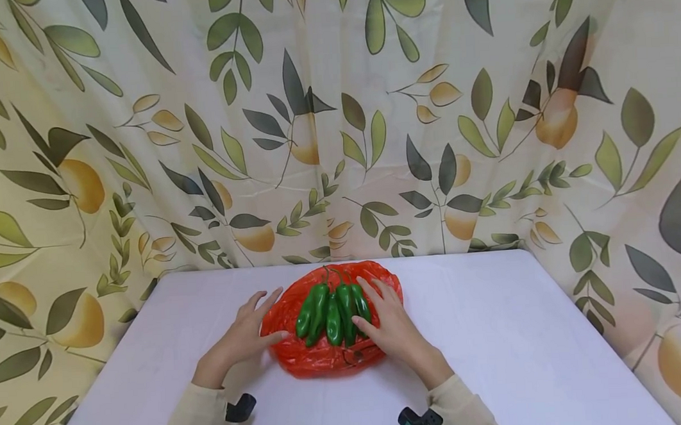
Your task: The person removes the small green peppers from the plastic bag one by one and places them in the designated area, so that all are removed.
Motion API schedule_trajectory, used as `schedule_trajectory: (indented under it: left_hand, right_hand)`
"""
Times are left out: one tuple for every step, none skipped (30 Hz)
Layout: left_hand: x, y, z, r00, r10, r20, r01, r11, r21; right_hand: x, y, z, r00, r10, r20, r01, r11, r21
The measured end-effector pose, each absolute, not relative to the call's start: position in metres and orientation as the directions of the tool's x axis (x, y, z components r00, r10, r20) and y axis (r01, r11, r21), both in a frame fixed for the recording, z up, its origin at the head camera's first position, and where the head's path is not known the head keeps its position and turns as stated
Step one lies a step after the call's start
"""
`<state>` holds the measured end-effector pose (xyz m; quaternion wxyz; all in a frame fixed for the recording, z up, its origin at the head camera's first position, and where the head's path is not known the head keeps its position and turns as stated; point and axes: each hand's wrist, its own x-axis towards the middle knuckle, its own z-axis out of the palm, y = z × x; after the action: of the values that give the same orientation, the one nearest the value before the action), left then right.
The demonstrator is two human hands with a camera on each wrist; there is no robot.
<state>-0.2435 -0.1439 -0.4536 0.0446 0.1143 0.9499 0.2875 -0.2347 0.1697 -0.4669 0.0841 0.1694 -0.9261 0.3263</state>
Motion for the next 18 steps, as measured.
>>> schedule_trajectory:
  left_hand:
    - [-0.243,-0.144,-0.454,-0.969,0.246,-0.024,0.191,0.808,0.557]
    - [-0.243,-0.144,-0.455,-0.968,0.249,-0.030,0.191,0.807,0.559]
    - [-0.243,-0.144,-0.456,-0.967,0.251,-0.035,0.190,0.807,0.559]
    - [-0.243,-0.145,-0.456,-0.967,0.253,-0.039,0.188,0.807,0.560]
    - [-0.243,-0.145,-0.457,-0.966,0.253,-0.044,0.186,0.808,0.559]
    - [-0.243,-0.146,-0.458,-0.966,0.252,-0.051,0.182,0.811,0.556]
    - [-0.244,-0.146,-0.459,-0.967,0.249,-0.061,0.175,0.814,0.554]
    - [-0.244,-0.146,-0.460,-0.967,0.247,-0.070,0.168,0.817,0.552]
    - [-0.245,-0.147,-0.461,-0.966,0.245,-0.076,0.165,0.820,0.548]
    - [-0.246,-0.147,-0.462,-0.966,0.244,-0.081,0.162,0.824,0.544]
    - [-0.247,-0.147,-0.464,-0.966,0.241,-0.089,0.157,0.827,0.540]
    - [-0.248,-0.148,-0.465,-0.966,0.239,-0.094,0.153,0.830,0.537]
    - [-0.248,-0.148,-0.466,-0.967,0.236,-0.098,0.149,0.832,0.535]
    - [-0.249,-0.148,-0.468,-0.967,0.234,-0.103,0.145,0.833,0.534]
    - [-0.249,-0.149,-0.469,-0.967,0.233,-0.107,0.143,0.835,0.532]
    - [-0.250,-0.149,-0.471,-0.967,0.231,-0.112,0.138,0.835,0.532]
    - [-0.250,-0.150,-0.472,-0.966,0.230,-0.116,0.134,0.835,0.533]
    - [-0.251,-0.150,-0.474,-0.966,0.229,-0.119,0.133,0.837,0.531]
  right_hand:
    - [-0.235,0.170,-0.467,-0.930,-0.258,0.261,-0.364,0.731,-0.578]
    - [-0.235,0.171,-0.468,-0.932,-0.257,0.255,-0.360,0.732,-0.579]
    - [-0.236,0.171,-0.468,-0.934,-0.258,0.247,-0.356,0.733,-0.579]
    - [-0.236,0.171,-0.468,-0.936,-0.259,0.237,-0.350,0.735,-0.581]
    - [-0.236,0.171,-0.469,-0.937,-0.261,0.232,-0.349,0.737,-0.579]
    - [-0.236,0.171,-0.470,-0.938,-0.264,0.225,-0.347,0.736,-0.581]
    - [-0.236,0.172,-0.471,-0.939,-0.268,0.216,-0.344,0.738,-0.580]
    - [-0.237,0.172,-0.472,-0.941,-0.270,0.206,-0.339,0.739,-0.582]
    - [-0.236,0.172,-0.473,-0.943,-0.271,0.193,-0.332,0.740,-0.586]
    - [-0.237,0.173,-0.474,-0.946,-0.269,0.181,-0.323,0.738,-0.592]
    - [-0.237,0.173,-0.475,-0.948,-0.270,0.171,-0.317,0.739,-0.595]
    - [-0.237,0.173,-0.475,-0.950,-0.269,0.160,-0.310,0.737,-0.600]
    - [-0.237,0.174,-0.477,-0.951,-0.271,0.151,-0.305,0.737,-0.603]
    - [-0.237,0.174,-0.477,-0.954,-0.266,0.136,-0.293,0.737,-0.610]
    - [-0.237,0.174,-0.478,-0.956,-0.266,0.125,-0.285,0.735,-0.615]
    - [-0.237,0.175,-0.480,-0.955,-0.271,0.122,-0.287,0.736,-0.614]
    - [-0.237,0.175,-0.481,-0.955,-0.273,0.114,-0.284,0.736,-0.614]
    - [-0.237,0.175,-0.482,-0.955,-0.276,0.109,-0.283,0.736,-0.615]
